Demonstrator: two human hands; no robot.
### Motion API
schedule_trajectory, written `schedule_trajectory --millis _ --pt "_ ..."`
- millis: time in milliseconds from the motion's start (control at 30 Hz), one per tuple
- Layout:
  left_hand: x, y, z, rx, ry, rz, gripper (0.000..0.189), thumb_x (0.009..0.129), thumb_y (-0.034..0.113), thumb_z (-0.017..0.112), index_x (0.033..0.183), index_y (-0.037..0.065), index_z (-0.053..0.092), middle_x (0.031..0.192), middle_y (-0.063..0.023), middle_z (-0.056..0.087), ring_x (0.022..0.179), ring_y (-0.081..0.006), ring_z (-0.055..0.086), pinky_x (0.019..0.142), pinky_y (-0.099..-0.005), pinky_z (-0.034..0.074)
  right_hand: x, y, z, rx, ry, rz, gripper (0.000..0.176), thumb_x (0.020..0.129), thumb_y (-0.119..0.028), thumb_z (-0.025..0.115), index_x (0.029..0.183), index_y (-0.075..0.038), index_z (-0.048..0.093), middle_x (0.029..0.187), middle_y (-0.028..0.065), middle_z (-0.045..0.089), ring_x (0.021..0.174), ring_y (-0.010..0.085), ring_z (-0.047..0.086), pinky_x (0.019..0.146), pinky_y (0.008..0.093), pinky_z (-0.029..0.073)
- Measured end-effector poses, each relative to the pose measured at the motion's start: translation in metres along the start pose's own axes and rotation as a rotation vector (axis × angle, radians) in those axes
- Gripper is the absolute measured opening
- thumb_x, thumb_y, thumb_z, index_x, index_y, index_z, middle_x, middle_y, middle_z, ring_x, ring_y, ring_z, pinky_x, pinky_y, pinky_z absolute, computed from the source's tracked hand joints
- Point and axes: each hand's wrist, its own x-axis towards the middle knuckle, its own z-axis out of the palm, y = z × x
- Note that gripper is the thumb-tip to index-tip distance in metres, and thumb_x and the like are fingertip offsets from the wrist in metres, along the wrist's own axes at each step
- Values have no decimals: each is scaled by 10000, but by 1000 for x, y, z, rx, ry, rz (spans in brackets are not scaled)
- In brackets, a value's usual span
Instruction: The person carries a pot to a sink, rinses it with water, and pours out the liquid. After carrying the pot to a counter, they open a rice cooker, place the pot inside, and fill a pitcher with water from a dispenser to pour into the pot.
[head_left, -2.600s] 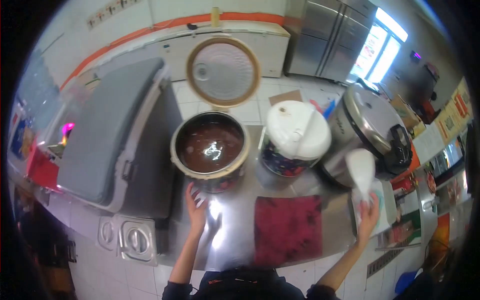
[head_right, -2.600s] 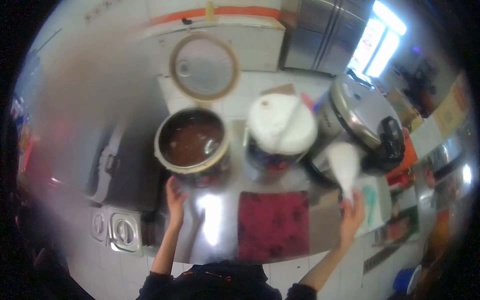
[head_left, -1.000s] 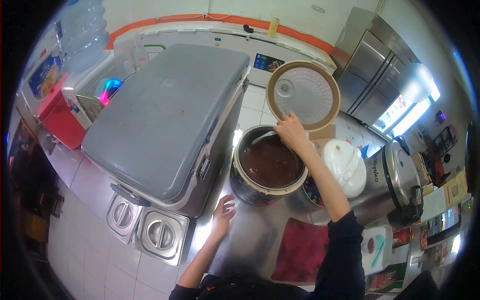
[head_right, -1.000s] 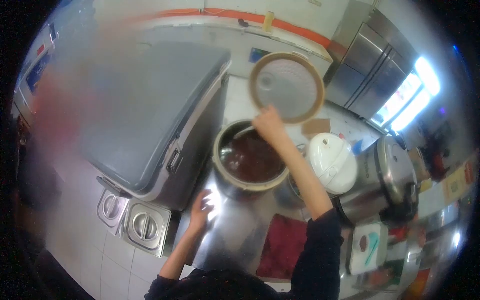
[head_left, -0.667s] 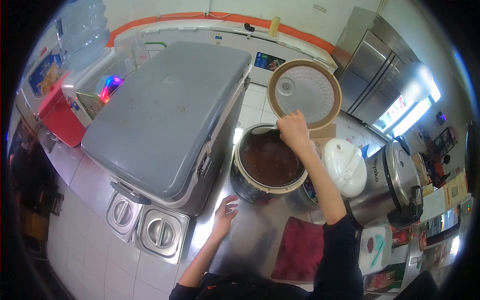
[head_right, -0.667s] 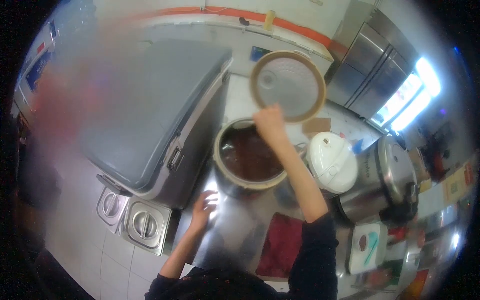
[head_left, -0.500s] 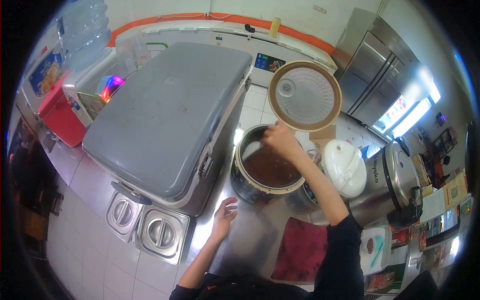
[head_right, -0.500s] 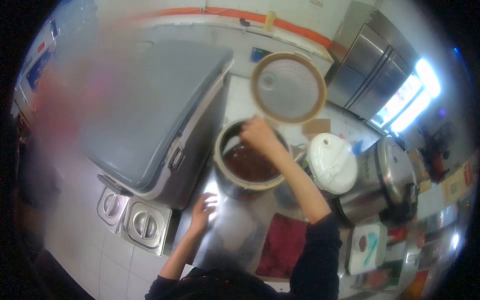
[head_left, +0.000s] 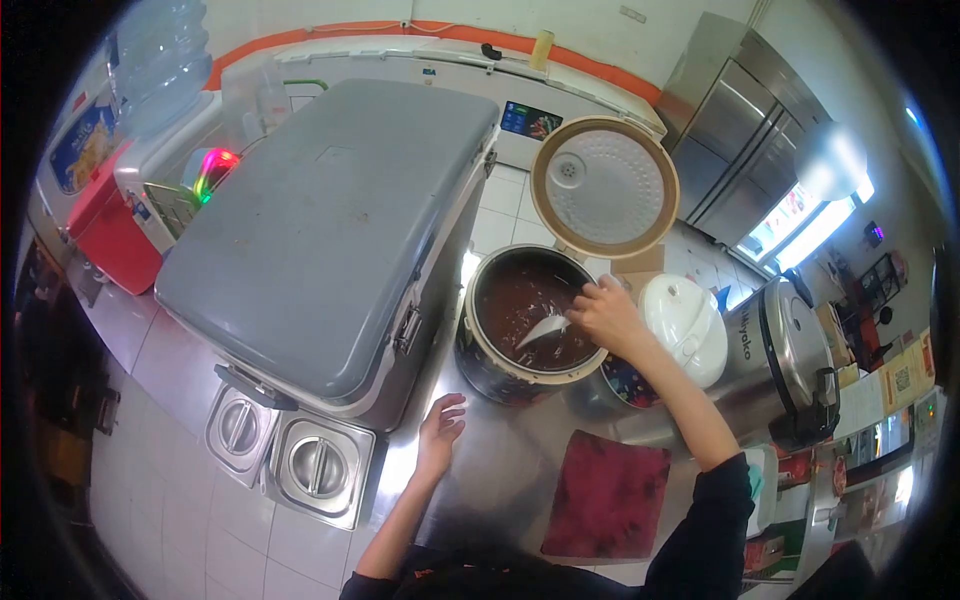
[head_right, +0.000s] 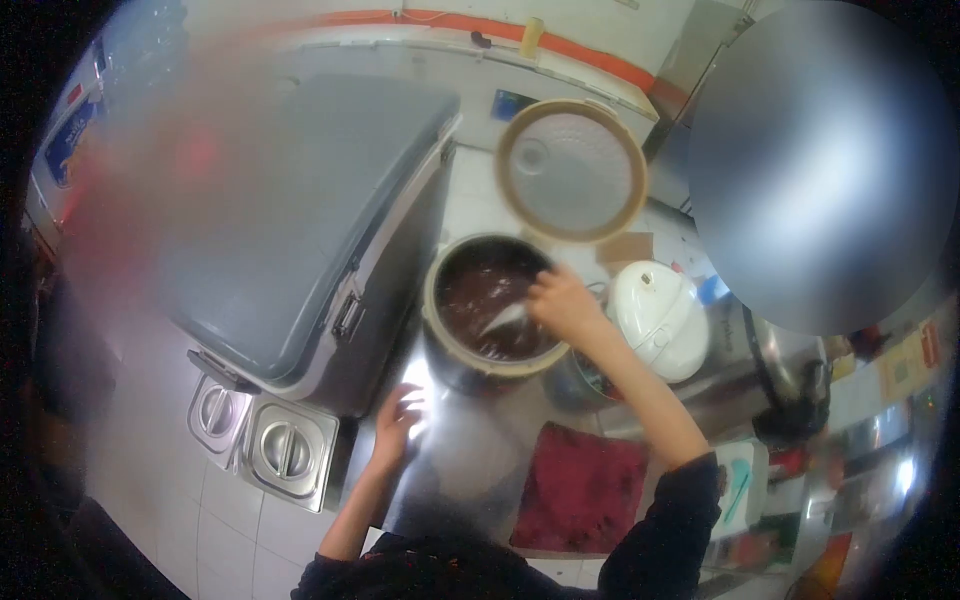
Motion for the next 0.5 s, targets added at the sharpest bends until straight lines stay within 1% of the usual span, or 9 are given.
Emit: schedule_trajectory --millis 33,67,133,200,267,333,400,433,500 --pt "0 5 3 0 -7 0 422 706 -37 471 1117 44 424 1106 -82 484 970 -184 491 826 -298 365 -6 2 -8 25 7 75 184 605 -121 556 779 -132 614 709 -9 550 735 152 496 694 306 368" --pt "0 15 9 47 33 66 394 707 -21 472 1095 42 445 1080 -82 500 971 -182 491 834 -301 359 -14 3 -15 22 3 81 184 605 -121 556 779 -132 614 709 -9 550 735 152 496 694 306 368" --pt "1 38 18 93 63 133 367 709 -4 473 1073 40 465 1055 -82 516 971 -180 490 841 -305 352 -35 -1 -30 54 148 332 231 590 -80 554 810 -124 607 715 5 562 715 173 507 683 313 372" --pt "9 64 27 131 80 392 299 713 49 484 1009 17 507 1008 -89 541 976 -177 487 850 -306 341 -52 -11 -41 61 129 437 252 595 -58 539 833 -117 599 725 17 573 685 195 516 667 319 378" --pt "24 98 44 63 126 570 251 713 86 494 941 -16 527 958 -96 546 929 -175 485 824 -284 339 -72 -26 -36 133 200 710 252 605 -54 537 843 -115 594 716 29 573 648 209 520 607 330 394" --pt "45 139 74 24 97 763 228 715 70 487 920 -24 523 922 -94 536 881 -166 474 795 -263 336 -95 -50 3 176 113 686 249 633 -61 537 868 -124 589 645 39 518 607 215 520 521 347 400" --pt "69 175 98 -5 49 873 251 696 35 492 940 -17 516 953 -93 527 919 -172 468 806 -267 330 -98 -61 10 172 219 801 300 626 -86 524 915 -144 582 683 58 533 645 240 534 540 365 421" --pt "91 183 107 133 135 955 280 689 33 497 967 0 508 955 -89 526 940 -186 463 822 -284 323 -102 -65 14 167 221 828 300 626 -86 524 915 -144 582 683 58 533 645 240 534 540 365 421" --pt "127 209 136 182 110 1009 362 681 49 519 1038 17 466 1038 -102 489 998 -220 421 865 -309 289 -110 -72 22 166 207 845 322 633 -100 515 946 -139 580 671 67 536 638 246 548 542 358 434"
